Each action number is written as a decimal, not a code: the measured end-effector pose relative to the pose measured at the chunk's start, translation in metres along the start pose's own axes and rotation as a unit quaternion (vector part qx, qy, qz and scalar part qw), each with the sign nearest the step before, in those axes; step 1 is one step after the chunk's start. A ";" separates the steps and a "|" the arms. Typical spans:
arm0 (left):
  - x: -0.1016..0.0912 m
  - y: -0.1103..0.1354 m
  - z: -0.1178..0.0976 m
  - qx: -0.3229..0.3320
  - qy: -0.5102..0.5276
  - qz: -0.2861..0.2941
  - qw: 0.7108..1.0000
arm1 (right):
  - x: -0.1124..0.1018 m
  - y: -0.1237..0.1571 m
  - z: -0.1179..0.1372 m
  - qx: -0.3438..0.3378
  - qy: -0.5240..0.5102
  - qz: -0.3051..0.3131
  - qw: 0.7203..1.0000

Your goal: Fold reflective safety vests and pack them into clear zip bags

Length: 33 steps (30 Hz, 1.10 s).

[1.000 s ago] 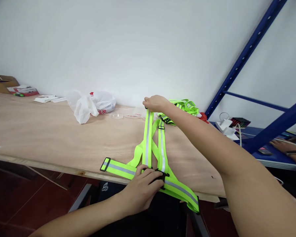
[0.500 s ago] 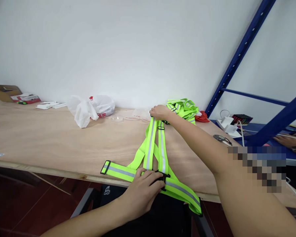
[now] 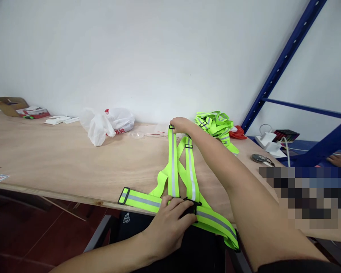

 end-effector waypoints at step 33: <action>-0.050 0.019 0.024 -0.069 0.071 0.016 0.995 | 0.076 0.006 0.018 0.043 -0.107 0.004 0.993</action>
Point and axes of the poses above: each hand's wrist, its own y-axis away from the middle knuckle, its own x-axis out of the palm, z = x × y, the point moved 1 cm from there along -y, towards the middle knuckle, and after that the axes turned 5 degrees about z, right-handed, at the moved point
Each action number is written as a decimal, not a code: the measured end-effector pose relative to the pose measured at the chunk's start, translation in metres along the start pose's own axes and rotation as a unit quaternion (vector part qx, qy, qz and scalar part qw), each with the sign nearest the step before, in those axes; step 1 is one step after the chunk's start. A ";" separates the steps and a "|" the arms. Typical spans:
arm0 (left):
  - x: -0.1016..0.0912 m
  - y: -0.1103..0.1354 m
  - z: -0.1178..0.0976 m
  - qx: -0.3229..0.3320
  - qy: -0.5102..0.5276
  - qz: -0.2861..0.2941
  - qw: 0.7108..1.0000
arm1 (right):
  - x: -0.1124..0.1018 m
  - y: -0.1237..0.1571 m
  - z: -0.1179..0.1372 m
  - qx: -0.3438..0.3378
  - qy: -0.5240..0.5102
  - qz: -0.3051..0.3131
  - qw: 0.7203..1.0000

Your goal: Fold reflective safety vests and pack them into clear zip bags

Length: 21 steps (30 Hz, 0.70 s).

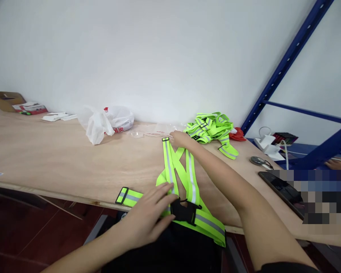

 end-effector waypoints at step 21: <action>0.020 0.010 0.021 -0.093 -0.222 0.088 0.967 | 0.055 0.021 -0.025 -0.017 -0.126 -0.046 0.991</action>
Point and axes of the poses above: each hand's wrist, its own y-axis away from the middle knuckle, its own x-axis out of the palm, z = x × y, the point moved 1 cm from there along -y, towards the middle knuckle, and after that the axes turned 5 degrees about z, right-handed, at the moved point
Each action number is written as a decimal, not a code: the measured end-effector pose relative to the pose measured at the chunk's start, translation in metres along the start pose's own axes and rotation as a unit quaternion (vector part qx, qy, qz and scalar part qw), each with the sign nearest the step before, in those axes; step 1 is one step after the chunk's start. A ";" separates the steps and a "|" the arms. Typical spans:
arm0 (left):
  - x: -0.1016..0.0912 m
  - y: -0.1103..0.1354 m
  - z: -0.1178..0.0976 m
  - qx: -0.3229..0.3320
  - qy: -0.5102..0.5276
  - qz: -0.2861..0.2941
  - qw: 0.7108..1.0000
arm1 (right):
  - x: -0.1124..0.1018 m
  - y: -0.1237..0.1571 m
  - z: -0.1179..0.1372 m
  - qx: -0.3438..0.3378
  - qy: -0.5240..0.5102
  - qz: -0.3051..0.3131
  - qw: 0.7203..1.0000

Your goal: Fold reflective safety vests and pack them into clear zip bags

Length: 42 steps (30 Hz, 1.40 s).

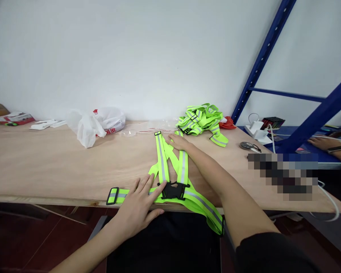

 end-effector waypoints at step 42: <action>-0.019 -0.033 0.003 -0.035 0.136 0.002 0.990 | -0.024 0.300 0.050 0.260 -0.557 -0.091 0.784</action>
Point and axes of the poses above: each hand's wrist, its own y-axis away from the middle knuckle, its own x-axis out of the palm, z = x × y, the point moved 1 cm from there along -y, towards the middle knuckle, and after that the axes turned 5 degrees about z, right-handed, at the moved point
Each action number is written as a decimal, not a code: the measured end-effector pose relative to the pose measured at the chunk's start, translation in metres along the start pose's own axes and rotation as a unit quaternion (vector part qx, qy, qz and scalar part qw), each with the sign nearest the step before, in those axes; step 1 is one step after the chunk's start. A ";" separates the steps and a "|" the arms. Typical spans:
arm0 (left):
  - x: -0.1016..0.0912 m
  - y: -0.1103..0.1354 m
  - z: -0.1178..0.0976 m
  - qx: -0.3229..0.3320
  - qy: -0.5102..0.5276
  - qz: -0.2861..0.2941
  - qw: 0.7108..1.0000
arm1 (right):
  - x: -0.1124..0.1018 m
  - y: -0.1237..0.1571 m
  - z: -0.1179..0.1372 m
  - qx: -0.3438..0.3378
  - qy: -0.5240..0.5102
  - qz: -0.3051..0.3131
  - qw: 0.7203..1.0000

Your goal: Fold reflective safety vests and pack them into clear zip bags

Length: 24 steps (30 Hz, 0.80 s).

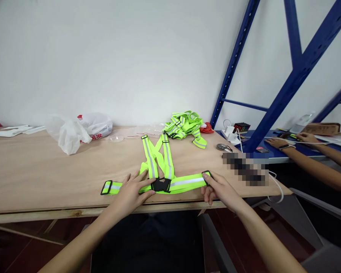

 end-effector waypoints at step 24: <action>-0.034 0.080 0.089 0.041 0.105 -0.008 0.994 | 0.093 -0.015 0.002 -0.447 0.525 -0.128 0.713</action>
Point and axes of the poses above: each hand's wrist, its own y-axis away from the middle knuckle, its own x-axis out of the palm, z = x × y, the point moved 1 cm from there along -y, towards the middle knuckle, and after that the axes turned 5 degrees about z, right-handed, at the moved point
